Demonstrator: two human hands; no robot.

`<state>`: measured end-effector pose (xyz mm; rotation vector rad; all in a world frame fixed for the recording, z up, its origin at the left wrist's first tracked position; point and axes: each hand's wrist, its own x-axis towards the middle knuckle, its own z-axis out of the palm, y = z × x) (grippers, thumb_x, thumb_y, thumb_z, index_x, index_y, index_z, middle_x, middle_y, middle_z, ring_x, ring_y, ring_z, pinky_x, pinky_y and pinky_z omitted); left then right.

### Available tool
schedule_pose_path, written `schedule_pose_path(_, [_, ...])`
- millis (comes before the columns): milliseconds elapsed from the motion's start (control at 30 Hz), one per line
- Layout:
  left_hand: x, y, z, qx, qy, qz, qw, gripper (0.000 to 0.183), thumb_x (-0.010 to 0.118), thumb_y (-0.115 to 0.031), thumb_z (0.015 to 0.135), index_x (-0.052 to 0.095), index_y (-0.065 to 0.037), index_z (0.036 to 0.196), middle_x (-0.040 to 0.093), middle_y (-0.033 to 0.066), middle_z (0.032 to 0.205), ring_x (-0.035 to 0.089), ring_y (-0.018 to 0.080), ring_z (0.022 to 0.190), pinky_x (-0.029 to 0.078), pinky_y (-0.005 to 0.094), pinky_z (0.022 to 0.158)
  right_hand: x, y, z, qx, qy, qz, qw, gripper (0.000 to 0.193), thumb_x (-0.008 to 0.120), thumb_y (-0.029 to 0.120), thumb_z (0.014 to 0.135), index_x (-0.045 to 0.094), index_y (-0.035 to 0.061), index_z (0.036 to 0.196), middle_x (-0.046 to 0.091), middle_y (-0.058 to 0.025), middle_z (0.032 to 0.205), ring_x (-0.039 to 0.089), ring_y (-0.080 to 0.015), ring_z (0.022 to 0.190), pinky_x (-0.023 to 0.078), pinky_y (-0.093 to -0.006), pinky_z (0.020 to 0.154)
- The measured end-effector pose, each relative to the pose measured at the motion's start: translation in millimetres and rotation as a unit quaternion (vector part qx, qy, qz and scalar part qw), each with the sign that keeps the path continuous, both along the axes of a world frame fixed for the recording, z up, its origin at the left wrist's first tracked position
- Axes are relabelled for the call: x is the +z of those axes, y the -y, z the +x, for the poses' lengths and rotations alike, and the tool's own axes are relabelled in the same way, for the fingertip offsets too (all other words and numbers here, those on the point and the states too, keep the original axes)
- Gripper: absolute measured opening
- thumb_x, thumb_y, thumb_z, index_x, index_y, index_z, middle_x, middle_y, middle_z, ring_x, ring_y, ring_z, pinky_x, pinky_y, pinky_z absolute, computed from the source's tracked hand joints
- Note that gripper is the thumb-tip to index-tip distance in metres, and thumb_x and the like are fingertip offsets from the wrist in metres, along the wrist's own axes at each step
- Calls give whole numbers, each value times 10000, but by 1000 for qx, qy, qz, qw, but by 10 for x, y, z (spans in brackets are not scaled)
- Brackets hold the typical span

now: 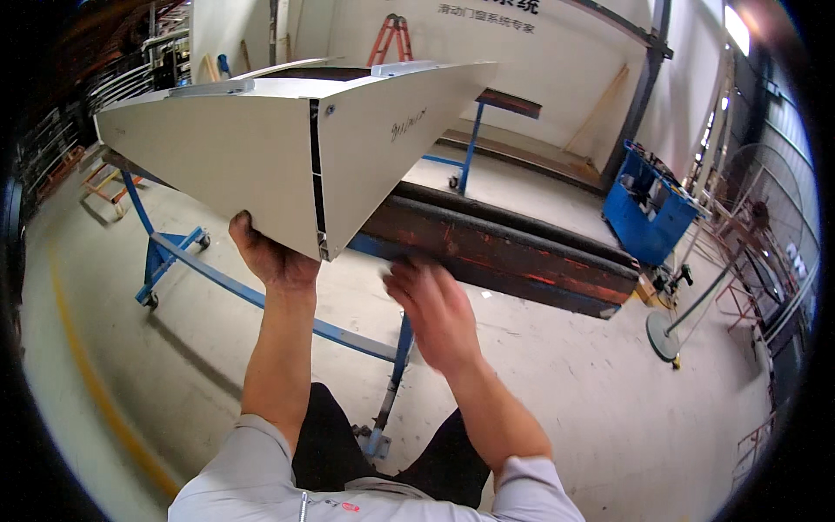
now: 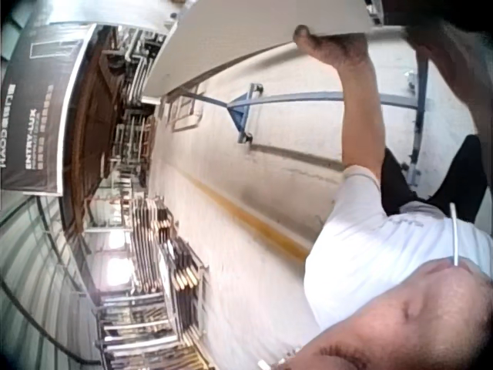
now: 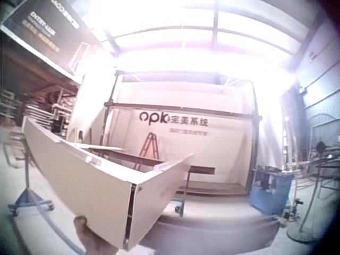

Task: The person assembles a metal frame by positioning an L-shaped metal component against a larger metal piece, aligning them, and then using a power drill to drive a screw through a pre-drilled hole to secure them.

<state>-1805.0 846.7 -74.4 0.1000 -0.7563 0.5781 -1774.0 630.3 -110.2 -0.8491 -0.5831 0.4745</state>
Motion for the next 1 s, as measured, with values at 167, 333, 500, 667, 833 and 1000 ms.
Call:
schedule_pose_path(167, [93,58,-99,90,-110,-34,989,532,716,-296,846,582,-65,1306,653,64,1244,629,251,1162,528,464,1002,725,-550,-46,141,-140,87,976,530,480,455,1049,529,-2,1311,630,-155,1253,607,-251,1166,456,-414,1048])
schedule_pose_path(333, [38,17,-49,66,-97,0,993,536,710,-311,852,576,-71,1311,649,64,1250,622,240,1173,536,448,1000,926,-843,43,90,-190,144,967,519,547,475,1007,570,34,1280,680,-100,1171,659,-225,1119,532,-426,979])
schedule_pose_path(500, [1,3,8,50,-90,15,995,511,668,-295,873,556,-62,1314,624,56,1274,610,227,1185,533,418,1005,964,-840,23,56,-181,130,973,499,583,493,968,612,69,1232,700,-84,1113,679,-213,1068,545,-410,956])
schedule_pose_path(667, [16,-69,25,55,-70,10,996,560,651,-313,870,534,-53,1352,617,82,1303,609,264,1196,538,460,1004,1094,-790,-73,60,-165,84,981,444,618,489,942,657,106,1161,718,-53,1015,703,-210,980,560,-433,913])
schedule_pose_path(833, [-7,-66,41,48,-56,8,997,548,640,-300,877,527,-50,1351,616,83,1290,605,253,1197,536,447,1007,1078,-705,75,71,-165,-9,984,465,637,541,903,670,142,1140,710,-24,928,707,-211,953,553,-478,896])
schedule_pose_path(1000, [-57,-111,76,53,-37,25,998,543,629,-300,885,518,-44,1350,612,86,1287,602,253,1196,532,434,1010,995,-683,164,77,-134,-37,987,488,648,575,879,671,154,1125,707,-24,894,711,-203,833,538,-384,658])
